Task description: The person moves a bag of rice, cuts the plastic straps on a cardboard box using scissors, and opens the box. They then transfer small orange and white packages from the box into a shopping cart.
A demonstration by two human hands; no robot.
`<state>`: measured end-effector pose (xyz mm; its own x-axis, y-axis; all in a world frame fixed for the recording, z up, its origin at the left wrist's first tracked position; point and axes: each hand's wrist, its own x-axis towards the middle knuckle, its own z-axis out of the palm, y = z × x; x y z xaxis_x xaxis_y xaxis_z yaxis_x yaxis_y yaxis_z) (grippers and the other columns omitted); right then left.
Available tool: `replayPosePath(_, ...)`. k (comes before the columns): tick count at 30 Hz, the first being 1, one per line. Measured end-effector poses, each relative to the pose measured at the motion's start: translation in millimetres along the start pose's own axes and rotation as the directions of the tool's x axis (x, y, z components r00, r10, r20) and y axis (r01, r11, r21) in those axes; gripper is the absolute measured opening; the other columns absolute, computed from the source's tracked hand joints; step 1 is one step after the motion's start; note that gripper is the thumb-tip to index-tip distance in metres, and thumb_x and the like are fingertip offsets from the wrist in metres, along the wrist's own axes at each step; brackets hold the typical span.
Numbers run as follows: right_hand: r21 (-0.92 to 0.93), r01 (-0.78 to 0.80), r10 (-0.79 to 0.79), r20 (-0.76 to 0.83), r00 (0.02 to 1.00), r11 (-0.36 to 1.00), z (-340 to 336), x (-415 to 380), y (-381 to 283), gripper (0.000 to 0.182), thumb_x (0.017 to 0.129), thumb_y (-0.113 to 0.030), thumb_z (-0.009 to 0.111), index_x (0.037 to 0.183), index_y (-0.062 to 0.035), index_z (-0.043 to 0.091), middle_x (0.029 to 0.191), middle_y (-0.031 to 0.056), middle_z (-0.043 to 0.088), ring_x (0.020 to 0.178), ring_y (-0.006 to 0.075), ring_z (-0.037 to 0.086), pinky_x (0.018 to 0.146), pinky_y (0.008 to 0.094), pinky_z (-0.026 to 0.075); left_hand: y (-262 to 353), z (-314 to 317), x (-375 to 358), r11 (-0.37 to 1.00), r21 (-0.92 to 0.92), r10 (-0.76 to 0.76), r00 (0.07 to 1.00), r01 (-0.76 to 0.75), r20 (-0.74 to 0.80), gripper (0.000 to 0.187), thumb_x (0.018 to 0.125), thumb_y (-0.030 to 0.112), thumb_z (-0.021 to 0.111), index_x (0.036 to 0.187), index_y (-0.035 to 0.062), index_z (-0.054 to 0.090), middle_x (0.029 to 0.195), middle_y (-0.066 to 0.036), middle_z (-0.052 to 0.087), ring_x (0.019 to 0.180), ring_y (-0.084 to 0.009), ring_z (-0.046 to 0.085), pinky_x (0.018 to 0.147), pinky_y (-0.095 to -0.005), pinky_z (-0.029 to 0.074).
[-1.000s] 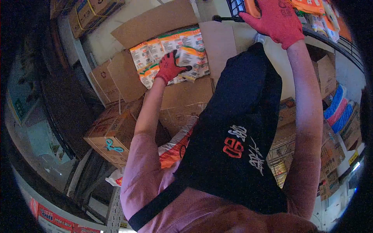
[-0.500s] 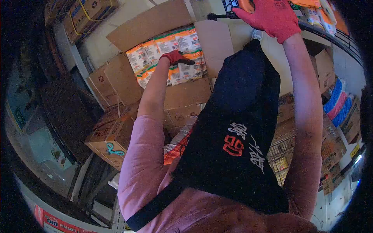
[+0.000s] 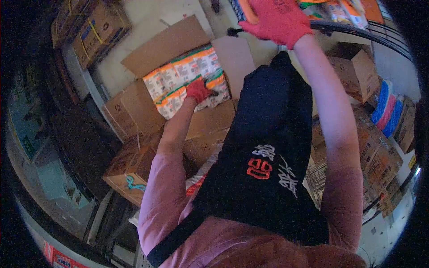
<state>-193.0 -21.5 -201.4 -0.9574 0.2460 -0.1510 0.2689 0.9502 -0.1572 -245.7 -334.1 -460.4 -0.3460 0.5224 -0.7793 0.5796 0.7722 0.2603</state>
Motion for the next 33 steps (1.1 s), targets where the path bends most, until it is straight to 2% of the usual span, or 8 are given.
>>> replayPosePath(4, 0.036, 0.037, -0.038, 0.017, 0.999, 0.999, 6.0, 0.1, 7.1, 0.052, 0.078, -0.051, 0.055, 0.106, -0.0075, 0.058, 0.095, 0.0155, 0.064, 0.089, 0.0336, 0.061, 0.082, 0.0441, 0.046, 14.1, -17.6, -39.9, 0.984, 0.133, 0.134, 0.982, -0.117, -0.132, 0.074, 0.06, 0.058, 0.069, 0.114, 0.0092, 0.058, 0.104, -0.014, 0.063, 0.096, -0.0311, 0.06, 0.082, -0.0408, 0.048)
replayPosePath(12, 0.089, 0.028, -0.026, -0.031, 0.999, 0.996, -1.7, -2.6, 4.1, 0.044, 0.076, -0.044, 0.056, 0.09, -0.0033, 0.061, 0.089, 0.0174, 0.065, 0.085, 0.0319, 0.064, 0.076, 0.043, 0.05, 52.3, -219.8, -150.7, 0.969, 0.246, 0.134, 0.773, 0.03, -0.62, 0.066, 0.058, 0.056, 0.074, 0.104, 0.0109, 0.06, 0.096, -0.013, 0.062, 0.088, -0.0298, 0.061, 0.072, -0.041, 0.05)
replayPosePath(18, 0.149, 0.054, -0.055, 0.003, 0.999, 0.987, -10.8, -4.8, 4.4, 0.041, 0.075, -0.04, 0.058, 0.091, -0.0032, 0.061, 0.089, 0.0175, 0.065, 0.085, 0.0324, 0.064, 0.077, 0.0425, 0.05, 147.5, -356.3, -189.6, 0.852, 0.523, 0.523, -0.027, 0.009, -0.852, 0.061, 0.052, 0.042, 0.083, 0.101, 0.0109, 0.062, 0.092, -0.012, 0.064, 0.081, -0.0309, 0.063, 0.071, -0.0391, 0.051)
replayPosePath(22, 0.087, 0.063, -0.065, 0.029, 0.997, 0.994, -10.3, -2.0, 3.2, 0.039, 0.075, -0.039, 0.058, 0.093, -0.0042, 0.061, 0.09, 0.0172, 0.065, 0.086, 0.0323, 0.064, 0.079, 0.0439, 0.049, 242.7, -387.3, -145.2, 0.875, 0.476, 0.474, -0.043, -0.083, -0.879, 0.068, 0.055, 0.037, 0.083, 0.112, 0.0084, 0.058, 0.105, -0.016, 0.062, 0.093, -0.0306, 0.062, 0.082, -0.0378, 0.05)
replayPosePath(24, 0.066, 0.078, -0.077, -0.018, 0.997, 0.995, -11.2, -4.3, 2.3, 0.04, 0.075, -0.04, 0.057, 0.093, -0.0043, 0.061, 0.09, 0.0174, 0.065, 0.086, 0.032, 0.064, 0.079, 0.0436, 0.049, 277.4, -389.5, -101.6, 0.918, 0.313, 0.384, 0.358, -0.243, -0.851, 0.089, 0.063, 0.039, 0.077, 0.134, 0.0045, 0.036, 0.133, -0.024, 0.037, 0.122, -0.0389, 0.037, 0.099, -0.0476, 0.032)
replayPosePath(26, 0.048, 0.103, -0.1, -0.052, 0.994, 0.994, -6.8, -4.4, 5.1, 0.041, 0.075, -0.041, 0.056, 0.093, -0.0043, 0.062, 0.09, 0.0176, 0.065, 0.087, 0.0318, 0.064, 0.079, 0.0434, 0.049, 277.2, -361.7, -54.0, 0.799, 0.482, 0.569, 0.195, -0.358, -0.799, 0.085, 0.065, 0.039, 0.076, 0.133, 0.005, 0.037, 0.132, -0.025, 0.038, 0.119, -0.0412, 0.04, 0.097, -0.0441, 0.036)
replayPosePath(29, 0.109, 0.049, -0.049, -0.003, 0.999, 0.993, -8.5, -3.4, 4.7, 0.042, 0.075, -0.043, 0.056, 0.092, -0.0048, 0.062, 0.091, 0.0173, 0.065, 0.089, 0.0317, 0.063, 0.081, 0.0423, 0.049, 237.3, -327.8, -59.1, 0.854, 0.383, 0.374, -0.097, -0.353, -0.922, 0.062, 0.063, 0.033, 0.08, 0.113, 0.0069, 0.055, 0.107, -0.017, 0.06, 0.095, -0.0301, 0.061, 0.083, -0.0361, 0.049)
replayPosePath(33, 0.036, 0.034, -0.032, -0.031, 0.999, 0.999, 15.6, 5.7, 11.0, 0.046, 0.077, -0.049, 0.055, 0.095, -0.0063, 0.059, 0.092, 0.0166, 0.065, 0.088, 0.0329, 0.062, 0.08, 0.043, 0.048, 81.0, -248.2, -23.7, 0.853, -0.132, -0.054, 0.167, -0.505, -0.984, 0.054, 0.071, 0.025, 0.074, 0.117, 0.0067, 0.052, 0.109, -0.016, 0.06, 0.104, -0.0293, 0.056, 0.09, -0.0381, 0.045)
